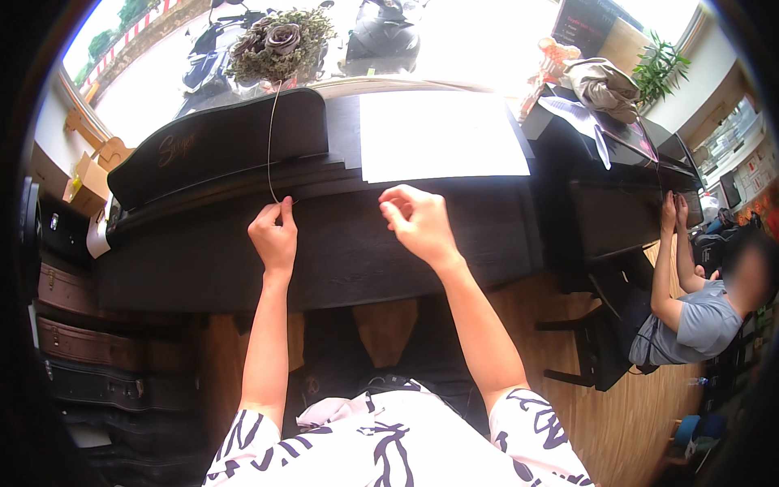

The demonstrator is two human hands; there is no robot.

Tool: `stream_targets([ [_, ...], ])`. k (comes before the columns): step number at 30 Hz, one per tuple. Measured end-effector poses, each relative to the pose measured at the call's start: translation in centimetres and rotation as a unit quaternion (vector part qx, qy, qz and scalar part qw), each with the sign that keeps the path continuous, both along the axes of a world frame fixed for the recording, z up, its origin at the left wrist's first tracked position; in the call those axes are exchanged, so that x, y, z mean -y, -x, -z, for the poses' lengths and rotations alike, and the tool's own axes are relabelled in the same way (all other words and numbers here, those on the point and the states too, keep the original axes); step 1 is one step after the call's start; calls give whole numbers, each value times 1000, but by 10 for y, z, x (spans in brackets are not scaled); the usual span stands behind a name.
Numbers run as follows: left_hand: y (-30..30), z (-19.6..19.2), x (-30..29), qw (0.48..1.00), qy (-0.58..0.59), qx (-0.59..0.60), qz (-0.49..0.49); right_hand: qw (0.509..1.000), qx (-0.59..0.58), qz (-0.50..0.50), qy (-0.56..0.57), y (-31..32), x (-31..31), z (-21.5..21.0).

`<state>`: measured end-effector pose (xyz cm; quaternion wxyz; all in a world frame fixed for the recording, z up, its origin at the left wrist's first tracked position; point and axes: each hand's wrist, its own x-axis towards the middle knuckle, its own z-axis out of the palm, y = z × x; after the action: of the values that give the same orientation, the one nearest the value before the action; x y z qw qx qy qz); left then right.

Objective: The person sits at a desk and manipulates thin wire loops, bending and twisting them into circular shapes. They handle multiple wire pieces, picking them up from a paper on the desk, shaping them by hand, and placing them back down. The task involves repetitive bending and forming of the wire into rings.

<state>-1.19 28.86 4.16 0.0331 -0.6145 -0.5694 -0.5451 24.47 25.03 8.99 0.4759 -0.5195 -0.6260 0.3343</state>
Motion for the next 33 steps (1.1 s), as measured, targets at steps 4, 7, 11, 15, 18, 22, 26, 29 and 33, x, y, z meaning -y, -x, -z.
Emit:
stream_targets([
  [4,1,-2,2,997,34,51,-49,950,177,221,-131,-42,-6,-10],
  [7,4,-1,3,989,10,-3,-144,904,294,276,-141,-76,-30,-14],
  [11,10,6,-2,989,34,23,-144,912,332,203,-130,-90,-52,-13],
  [15,11,3,0,990,43,50,-125,912,332,160,-182,-93,-64,-3],
  [18,11,4,1,991,38,67,-112,914,325,149,-193,-85,-59,-5],
  [22,18,8,2,991,51,67,-103,942,224,145,-205,-55,-29,-12],
  [26,16,7,5,991,67,71,-96,992,-8,92,-83,-28,8,-12],
  [29,16,9,5,992,51,63,-97,986,-164,16,-13,-26,18,3],
  [33,10,5,15,992,-47,77,-85,961,-273,-22,32,-26,17,33],
])
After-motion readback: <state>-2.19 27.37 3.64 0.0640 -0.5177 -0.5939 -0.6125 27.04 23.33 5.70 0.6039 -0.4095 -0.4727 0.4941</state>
